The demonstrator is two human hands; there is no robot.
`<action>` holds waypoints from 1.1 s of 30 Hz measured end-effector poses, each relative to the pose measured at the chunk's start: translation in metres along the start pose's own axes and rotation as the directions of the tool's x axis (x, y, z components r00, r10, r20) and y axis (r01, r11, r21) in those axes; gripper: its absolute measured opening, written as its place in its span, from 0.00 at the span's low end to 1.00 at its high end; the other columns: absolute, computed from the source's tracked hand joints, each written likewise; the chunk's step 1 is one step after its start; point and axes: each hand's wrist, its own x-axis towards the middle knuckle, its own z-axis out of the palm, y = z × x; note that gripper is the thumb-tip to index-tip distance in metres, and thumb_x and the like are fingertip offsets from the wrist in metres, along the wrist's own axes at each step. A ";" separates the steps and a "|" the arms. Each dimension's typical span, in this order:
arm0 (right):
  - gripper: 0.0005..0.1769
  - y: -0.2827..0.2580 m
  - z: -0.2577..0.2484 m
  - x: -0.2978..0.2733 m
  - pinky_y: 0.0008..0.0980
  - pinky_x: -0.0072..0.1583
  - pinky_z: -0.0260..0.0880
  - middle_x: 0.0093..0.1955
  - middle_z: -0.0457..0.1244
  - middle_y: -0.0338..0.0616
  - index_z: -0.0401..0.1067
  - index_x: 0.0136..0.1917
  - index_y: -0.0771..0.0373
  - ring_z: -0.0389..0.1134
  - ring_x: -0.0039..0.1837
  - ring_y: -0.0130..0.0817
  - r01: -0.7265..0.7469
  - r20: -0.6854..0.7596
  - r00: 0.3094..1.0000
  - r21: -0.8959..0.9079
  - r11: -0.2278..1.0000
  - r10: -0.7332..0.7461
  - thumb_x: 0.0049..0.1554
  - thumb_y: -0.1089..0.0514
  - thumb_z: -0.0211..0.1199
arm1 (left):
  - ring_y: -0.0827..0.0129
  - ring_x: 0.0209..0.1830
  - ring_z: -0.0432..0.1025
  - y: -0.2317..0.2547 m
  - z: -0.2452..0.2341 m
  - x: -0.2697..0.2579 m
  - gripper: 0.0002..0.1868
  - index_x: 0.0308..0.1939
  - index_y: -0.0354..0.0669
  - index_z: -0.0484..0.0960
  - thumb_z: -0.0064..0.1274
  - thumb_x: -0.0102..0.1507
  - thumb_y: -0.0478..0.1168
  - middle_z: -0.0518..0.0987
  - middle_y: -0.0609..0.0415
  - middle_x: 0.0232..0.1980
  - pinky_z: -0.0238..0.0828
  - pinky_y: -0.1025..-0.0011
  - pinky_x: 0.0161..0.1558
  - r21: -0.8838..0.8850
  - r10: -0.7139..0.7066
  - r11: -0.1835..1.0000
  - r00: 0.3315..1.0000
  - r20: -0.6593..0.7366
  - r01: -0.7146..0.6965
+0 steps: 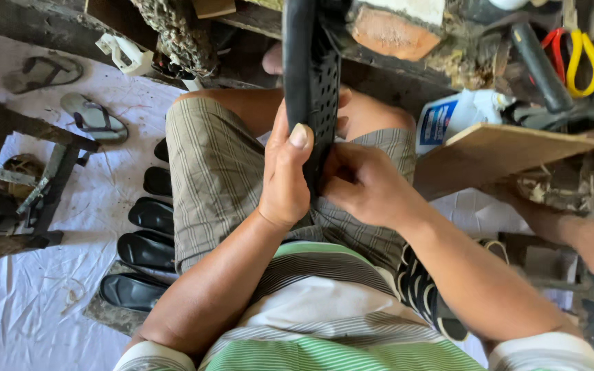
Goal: The person holds a black slipper, peels back the upper material from the sole, and uses a hammer to tap the sole edge repeatedly. The person then places the slipper on the workbench.
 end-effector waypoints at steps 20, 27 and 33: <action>0.18 0.078 -0.104 -0.016 0.29 0.68 0.75 0.62 0.73 0.42 0.79 0.76 0.65 0.73 0.62 0.26 -0.157 -0.412 0.906 -0.111 0.981 0.098 0.79 0.54 0.73 | 0.42 0.49 0.93 0.018 -0.035 0.029 0.24 0.66 0.43 0.95 0.62 0.79 0.57 0.97 0.34 0.55 0.95 0.43 0.55 -0.596 -0.591 0.671 0.804 -0.070 0.441; 0.39 0.179 -0.278 0.015 0.73 0.80 0.64 0.87 0.69 0.62 0.71 0.91 0.60 0.67 0.86 0.72 -0.567 -0.586 0.803 -0.696 0.440 0.106 0.76 0.42 0.73 | 0.28 0.75 0.83 0.034 -0.133 0.011 0.52 0.87 0.28 0.81 0.53 0.79 0.72 0.85 0.23 0.82 0.83 0.21 0.69 -0.499 -0.590 0.695 0.807 0.017 0.518; 0.10 0.220 -0.327 0.010 0.63 0.60 0.73 0.57 0.73 0.61 0.84 0.69 0.59 0.73 0.59 0.69 -0.443 -0.378 0.895 -0.814 0.376 0.235 0.79 0.58 0.67 | 0.38 0.65 0.85 0.033 -0.225 -0.011 0.37 0.77 0.37 0.86 0.58 0.72 0.59 0.89 0.33 0.69 0.83 0.44 0.70 -0.520 -0.633 0.738 0.707 -0.314 0.429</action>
